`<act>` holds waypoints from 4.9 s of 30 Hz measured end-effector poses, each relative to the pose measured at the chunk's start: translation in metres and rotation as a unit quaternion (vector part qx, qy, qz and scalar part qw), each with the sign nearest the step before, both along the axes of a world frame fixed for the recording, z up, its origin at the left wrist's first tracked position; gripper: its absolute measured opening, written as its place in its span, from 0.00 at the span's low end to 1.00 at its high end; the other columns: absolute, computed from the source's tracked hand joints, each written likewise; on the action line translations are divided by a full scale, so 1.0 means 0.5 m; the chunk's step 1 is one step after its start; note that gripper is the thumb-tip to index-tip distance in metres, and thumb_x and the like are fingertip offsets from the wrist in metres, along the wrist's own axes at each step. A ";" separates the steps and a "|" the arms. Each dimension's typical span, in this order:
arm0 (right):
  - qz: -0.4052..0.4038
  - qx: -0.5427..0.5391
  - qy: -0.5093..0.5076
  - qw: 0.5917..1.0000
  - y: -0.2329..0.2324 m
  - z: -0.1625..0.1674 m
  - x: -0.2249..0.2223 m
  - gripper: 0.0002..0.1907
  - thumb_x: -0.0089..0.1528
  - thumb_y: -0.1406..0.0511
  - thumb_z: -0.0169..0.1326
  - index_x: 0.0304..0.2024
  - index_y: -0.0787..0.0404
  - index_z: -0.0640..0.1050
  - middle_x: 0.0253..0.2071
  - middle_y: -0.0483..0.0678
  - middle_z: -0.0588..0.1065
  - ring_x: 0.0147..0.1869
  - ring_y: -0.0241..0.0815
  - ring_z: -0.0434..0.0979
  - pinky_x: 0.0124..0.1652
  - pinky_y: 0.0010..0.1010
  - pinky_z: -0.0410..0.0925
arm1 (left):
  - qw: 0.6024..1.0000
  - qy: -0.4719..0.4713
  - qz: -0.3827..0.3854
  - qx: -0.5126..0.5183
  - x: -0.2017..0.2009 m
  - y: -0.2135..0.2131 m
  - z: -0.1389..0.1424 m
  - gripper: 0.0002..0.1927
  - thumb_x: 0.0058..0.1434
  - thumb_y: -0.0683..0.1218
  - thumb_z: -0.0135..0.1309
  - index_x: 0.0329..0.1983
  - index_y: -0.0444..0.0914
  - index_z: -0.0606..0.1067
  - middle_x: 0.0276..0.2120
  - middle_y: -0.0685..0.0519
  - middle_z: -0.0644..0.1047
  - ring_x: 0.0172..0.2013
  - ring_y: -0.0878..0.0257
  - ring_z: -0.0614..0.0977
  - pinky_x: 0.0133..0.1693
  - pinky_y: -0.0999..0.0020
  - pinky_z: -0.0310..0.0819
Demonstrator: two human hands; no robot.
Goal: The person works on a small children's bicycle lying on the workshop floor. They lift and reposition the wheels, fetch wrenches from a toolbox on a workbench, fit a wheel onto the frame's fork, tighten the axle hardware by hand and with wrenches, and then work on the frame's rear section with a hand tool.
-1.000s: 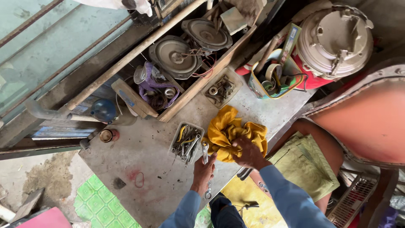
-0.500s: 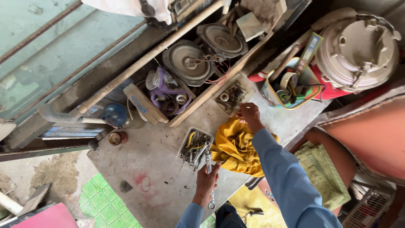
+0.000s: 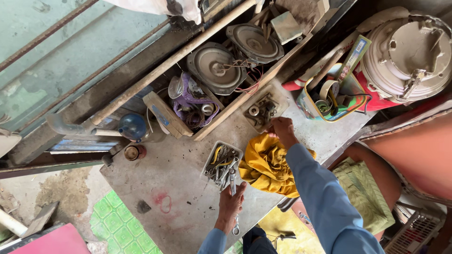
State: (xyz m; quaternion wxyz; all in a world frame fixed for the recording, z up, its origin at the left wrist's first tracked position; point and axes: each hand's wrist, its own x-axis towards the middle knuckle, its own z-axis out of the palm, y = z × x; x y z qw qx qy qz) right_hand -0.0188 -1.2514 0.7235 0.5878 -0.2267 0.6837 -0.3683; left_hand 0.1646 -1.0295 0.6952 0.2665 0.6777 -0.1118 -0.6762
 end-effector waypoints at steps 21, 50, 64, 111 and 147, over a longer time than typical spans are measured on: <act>0.271 -0.187 0.541 0.774 0.010 -0.027 -0.009 0.13 0.56 0.59 0.65 0.40 0.57 0.85 0.50 0.50 0.72 0.58 0.52 0.67 0.52 0.52 0.61 | 0.972 -0.082 -0.098 -0.197 -0.133 -0.123 -0.033 0.22 0.63 0.57 0.59 0.44 0.33 0.74 0.35 0.49 0.79 0.36 0.60 0.79 0.40 0.61 0.74; 0.205 -0.258 0.564 0.757 -0.001 -0.066 -0.066 0.12 0.55 0.61 0.66 0.40 0.56 0.85 0.55 0.49 0.71 0.64 0.56 0.64 0.58 0.57 0.57 | 0.939 -0.135 -0.179 -0.262 -0.147 -0.091 -0.073 0.18 0.69 0.55 0.51 0.49 0.34 0.73 0.42 0.42 0.78 0.42 0.46 0.79 0.44 0.53 0.71; 0.309 -0.107 0.558 0.763 -0.018 -0.074 0.002 0.11 0.57 0.59 0.63 0.40 0.55 0.86 0.54 0.46 0.75 0.63 0.51 0.62 0.57 0.52 0.55 | 0.966 -0.057 -0.134 -0.213 -0.138 -0.083 -0.075 0.21 0.73 0.58 0.52 0.41 0.33 0.75 0.29 0.49 0.75 0.30 0.63 0.72 0.33 0.64 0.67; 0.349 -0.195 0.546 0.736 -0.048 -0.065 0.028 0.12 0.58 0.57 0.64 0.40 0.54 0.85 0.46 0.50 0.78 0.55 0.51 0.76 0.56 0.54 0.61 | 0.928 0.343 0.124 -0.070 -0.074 -0.188 -0.085 0.24 0.71 0.59 0.46 0.45 0.32 0.75 0.36 0.43 0.81 0.32 0.55 0.81 0.38 0.59 0.77; 0.479 -0.286 0.174 0.812 0.131 -0.046 -0.010 0.07 0.54 0.71 0.65 0.35 0.62 0.84 0.30 0.49 0.81 0.31 0.40 0.82 0.31 0.32 0.76 | 0.852 0.460 0.198 -0.150 -0.082 -0.222 -0.121 0.29 0.80 0.60 0.47 0.57 0.25 0.70 0.49 0.36 0.74 0.53 0.40 0.79 0.58 0.46 0.76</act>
